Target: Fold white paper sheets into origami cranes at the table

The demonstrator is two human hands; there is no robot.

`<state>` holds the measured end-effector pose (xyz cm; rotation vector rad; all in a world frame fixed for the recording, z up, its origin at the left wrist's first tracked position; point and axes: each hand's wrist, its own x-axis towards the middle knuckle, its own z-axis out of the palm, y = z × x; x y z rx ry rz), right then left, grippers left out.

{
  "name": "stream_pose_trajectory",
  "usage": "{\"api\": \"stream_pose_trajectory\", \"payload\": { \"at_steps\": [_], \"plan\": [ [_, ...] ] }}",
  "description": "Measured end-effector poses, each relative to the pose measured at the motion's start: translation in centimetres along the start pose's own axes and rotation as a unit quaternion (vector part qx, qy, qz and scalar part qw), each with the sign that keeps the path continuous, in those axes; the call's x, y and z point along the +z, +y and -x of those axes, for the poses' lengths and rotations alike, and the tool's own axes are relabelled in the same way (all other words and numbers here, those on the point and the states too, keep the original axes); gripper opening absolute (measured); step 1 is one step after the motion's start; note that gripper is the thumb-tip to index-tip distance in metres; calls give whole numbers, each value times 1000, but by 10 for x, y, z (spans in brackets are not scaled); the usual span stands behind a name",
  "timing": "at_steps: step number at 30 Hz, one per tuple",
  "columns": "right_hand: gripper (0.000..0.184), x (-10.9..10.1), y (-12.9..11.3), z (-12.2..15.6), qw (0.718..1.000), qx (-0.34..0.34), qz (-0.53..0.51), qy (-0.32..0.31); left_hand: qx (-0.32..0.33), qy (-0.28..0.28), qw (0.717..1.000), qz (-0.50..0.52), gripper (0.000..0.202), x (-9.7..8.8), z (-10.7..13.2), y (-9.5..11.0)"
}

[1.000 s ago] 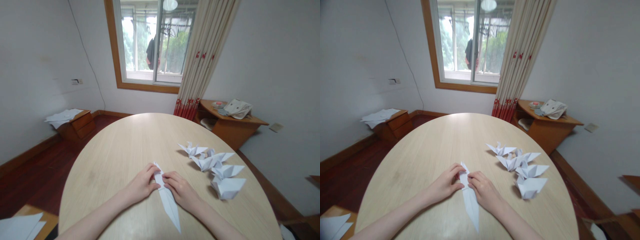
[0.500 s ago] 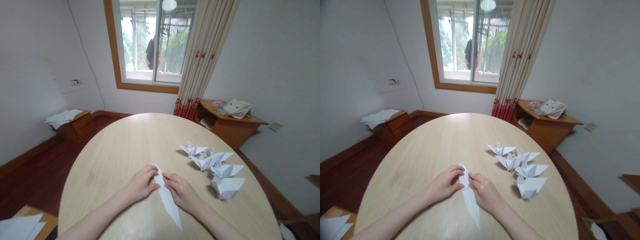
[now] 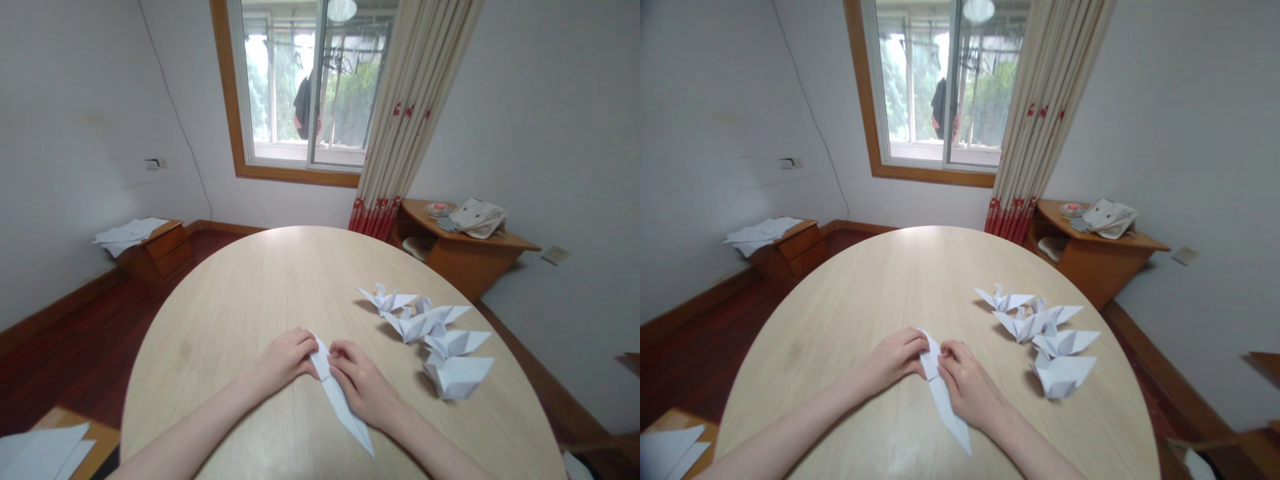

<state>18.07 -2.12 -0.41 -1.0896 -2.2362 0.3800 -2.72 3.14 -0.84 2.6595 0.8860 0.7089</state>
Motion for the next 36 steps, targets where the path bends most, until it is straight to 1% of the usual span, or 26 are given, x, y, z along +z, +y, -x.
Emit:
{"api": "stream_pose_trajectory", "payload": {
  "at_steps": [7,11,13,17,22,26,30,33,34,36],
  "plan": [
    [24,1,2,1,999,-27,18,8,43,5,999,-18,27,-1,0,-7],
    [24,1,0,3,999,-40,24,21,58,30,997,-28,35,-3,1,-6],
    [22,-1,-3,3,999,-36,9,18,58,41,997,-30,39,-4,1,-5],
    [15,-4,-10,4,1000,-9,-23,-12,49,46,997,-39,47,-4,1,-1],
    [9,1,-10,6,1000,10,-17,-18,52,55,996,-53,50,-3,1,3],
    [17,4,-8,6,999,14,-20,-20,48,51,996,-50,48,-6,2,7],
    [20,2,-7,4,998,22,-57,-5,37,36,999,0,47,-13,1,11],
    [23,0,-5,2,996,46,-75,24,46,48,997,28,60,-16,1,13],
    [25,0,-5,1,995,55,-78,30,46,54,997,30,61,-17,1,12],
    [29,-1,-5,1,993,67,-89,35,41,58,997,28,50,-17,1,12]
  ]
}}
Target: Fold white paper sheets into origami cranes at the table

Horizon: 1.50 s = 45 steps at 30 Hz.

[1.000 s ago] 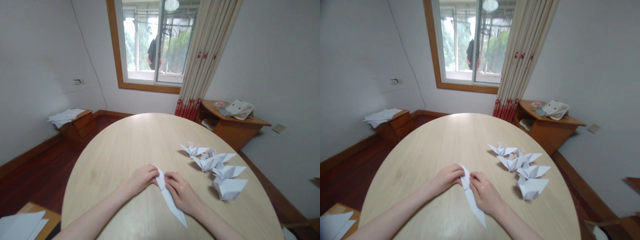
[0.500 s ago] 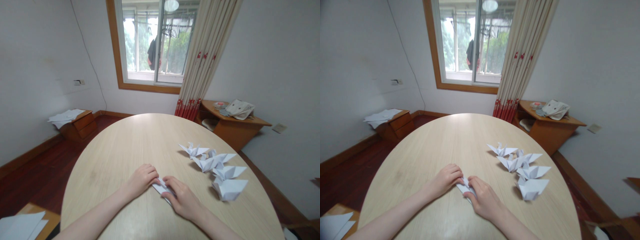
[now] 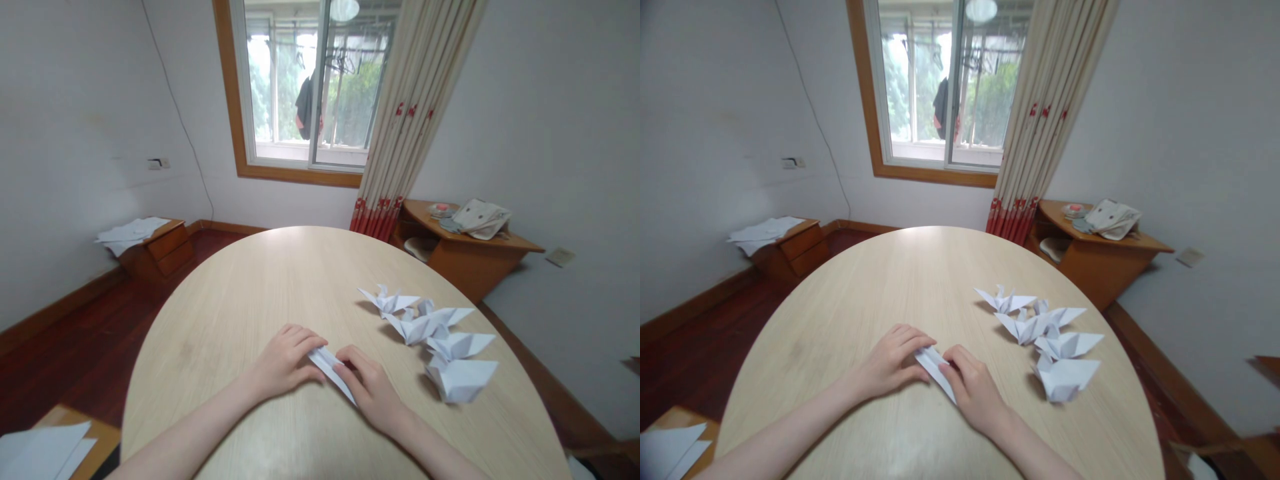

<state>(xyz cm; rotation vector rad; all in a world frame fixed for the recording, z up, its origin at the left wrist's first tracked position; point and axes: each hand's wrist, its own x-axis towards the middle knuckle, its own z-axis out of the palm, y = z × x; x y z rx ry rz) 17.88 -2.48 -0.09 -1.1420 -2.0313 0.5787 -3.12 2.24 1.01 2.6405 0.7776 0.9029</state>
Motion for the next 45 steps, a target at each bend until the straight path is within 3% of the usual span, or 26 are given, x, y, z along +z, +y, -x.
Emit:
{"api": "stream_pose_trajectory", "payload": {
  "at_steps": [3,10,15,18,26,33,38,45],
  "plan": [
    [31,-2,-2,-1,999,27,-40,-12,-12,2,1000,2,35,0,1,-1],
    [32,-3,-7,-5,973,108,-196,-49,-29,21,999,42,32,3,1,0],
    [44,-3,-9,-4,957,149,-239,-67,-38,12,996,80,30,3,3,1],
    [39,-2,-8,-3,951,156,-256,-73,-50,21,995,88,28,5,5,1],
    [27,1,-3,-5,968,169,-185,-9,-32,57,998,-6,25,5,4,2],
    [35,6,6,-6,946,190,-260,42,-25,96,994,-37,29,5,6,3],
    [31,4,3,-6,949,203,-237,47,-18,67,997,-28,18,6,5,4],
    [22,0,1,-4,983,163,-83,19,-24,-21,999,4,12,9,3,3]
  ]
}}
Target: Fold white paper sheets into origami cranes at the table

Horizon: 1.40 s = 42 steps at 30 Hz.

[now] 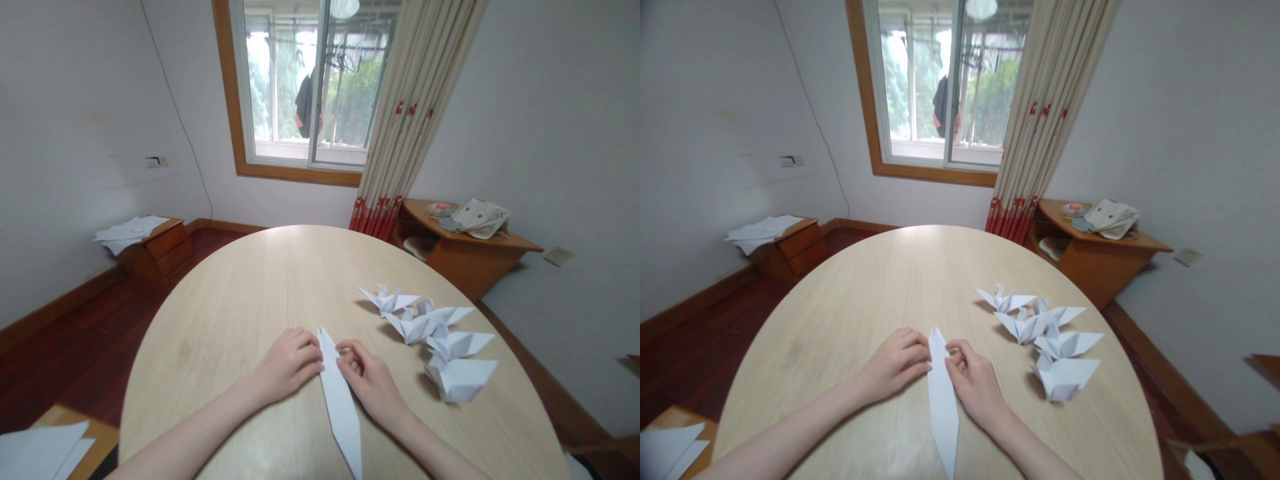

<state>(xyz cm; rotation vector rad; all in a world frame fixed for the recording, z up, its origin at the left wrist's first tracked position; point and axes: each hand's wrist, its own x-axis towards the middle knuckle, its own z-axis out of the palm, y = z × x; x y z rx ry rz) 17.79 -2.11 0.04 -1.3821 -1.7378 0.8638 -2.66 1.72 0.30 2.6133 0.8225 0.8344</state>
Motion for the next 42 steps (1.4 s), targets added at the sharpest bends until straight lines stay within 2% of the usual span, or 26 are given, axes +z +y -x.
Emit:
{"api": "stream_pose_trajectory", "payload": {
  "at_steps": [5,11,16,22,27,32,36,42],
  "plan": [
    [23,5,4,1,994,-54,94,-15,-19,-33,999,7,15,0,0,0],
    [23,8,8,1,990,-82,115,-25,-40,-52,998,4,15,0,0,0],
    [18,7,7,1,988,-101,113,-21,-50,-57,997,3,12,0,0,2],
    [9,1,6,-2,992,-84,89,-42,-48,-50,997,26,10,-1,0,-1],
    [10,-2,6,-2,992,-87,68,-58,-40,-35,997,64,8,0,1,-2],
    [17,2,6,-3,988,-129,58,-56,-40,-54,992,108,12,2,0,-2],
    [20,1,5,-5,983,-156,33,-89,-52,-60,989,124,14,3,0,-1],
    [16,-9,-1,-8,983,-112,-19,-145,-73,-72,984,145,26,-7,-1,9]
  ]
}}
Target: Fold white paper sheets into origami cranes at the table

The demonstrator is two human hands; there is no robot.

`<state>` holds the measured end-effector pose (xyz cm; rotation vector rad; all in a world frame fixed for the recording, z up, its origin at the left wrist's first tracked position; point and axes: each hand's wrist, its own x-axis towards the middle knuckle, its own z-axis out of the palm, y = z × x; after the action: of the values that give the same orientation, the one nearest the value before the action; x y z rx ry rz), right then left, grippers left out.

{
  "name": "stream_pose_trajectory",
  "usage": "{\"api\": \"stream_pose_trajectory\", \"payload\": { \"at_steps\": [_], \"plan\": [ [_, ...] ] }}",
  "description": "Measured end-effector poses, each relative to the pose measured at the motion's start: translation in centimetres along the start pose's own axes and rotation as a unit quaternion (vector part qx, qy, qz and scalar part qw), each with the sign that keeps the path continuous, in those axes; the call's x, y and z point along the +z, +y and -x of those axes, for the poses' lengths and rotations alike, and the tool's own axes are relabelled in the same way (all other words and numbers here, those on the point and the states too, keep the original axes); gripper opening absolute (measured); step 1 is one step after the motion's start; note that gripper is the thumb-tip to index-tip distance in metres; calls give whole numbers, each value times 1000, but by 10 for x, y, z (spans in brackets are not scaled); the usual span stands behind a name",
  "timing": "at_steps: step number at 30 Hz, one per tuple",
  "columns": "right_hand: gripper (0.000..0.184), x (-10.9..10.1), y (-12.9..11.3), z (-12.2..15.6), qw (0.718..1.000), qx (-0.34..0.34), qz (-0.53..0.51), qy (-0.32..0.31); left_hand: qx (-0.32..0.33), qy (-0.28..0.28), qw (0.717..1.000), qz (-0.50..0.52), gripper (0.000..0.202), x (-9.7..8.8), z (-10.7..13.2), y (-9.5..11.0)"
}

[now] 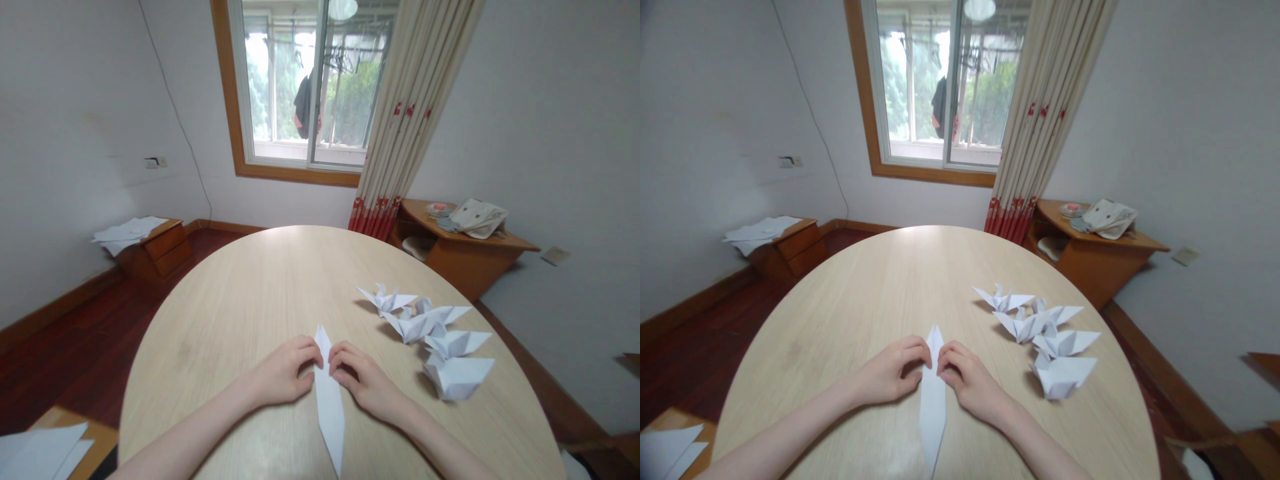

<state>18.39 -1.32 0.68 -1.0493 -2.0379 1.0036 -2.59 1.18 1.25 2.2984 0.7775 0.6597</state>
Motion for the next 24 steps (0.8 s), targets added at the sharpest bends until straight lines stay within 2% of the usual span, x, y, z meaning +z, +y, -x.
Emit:
{"api": "stream_pose_trajectory", "payload": {
  "at_steps": [6,12,20,24],
  "plan": [
    [22,-12,-3,2,998,14,-33,-60,-24,-43,998,32,35,-10,2,9],
    [22,-14,-3,4,997,7,-38,-64,-26,-58,997,37,39,-12,2,10],
    [20,-13,-6,2,998,10,-21,-63,7,-60,998,26,30,-13,2,13],
    [8,-14,-11,2,998,0,-27,-63,18,-55,998,17,21,-14,2,13]
  ]
}}
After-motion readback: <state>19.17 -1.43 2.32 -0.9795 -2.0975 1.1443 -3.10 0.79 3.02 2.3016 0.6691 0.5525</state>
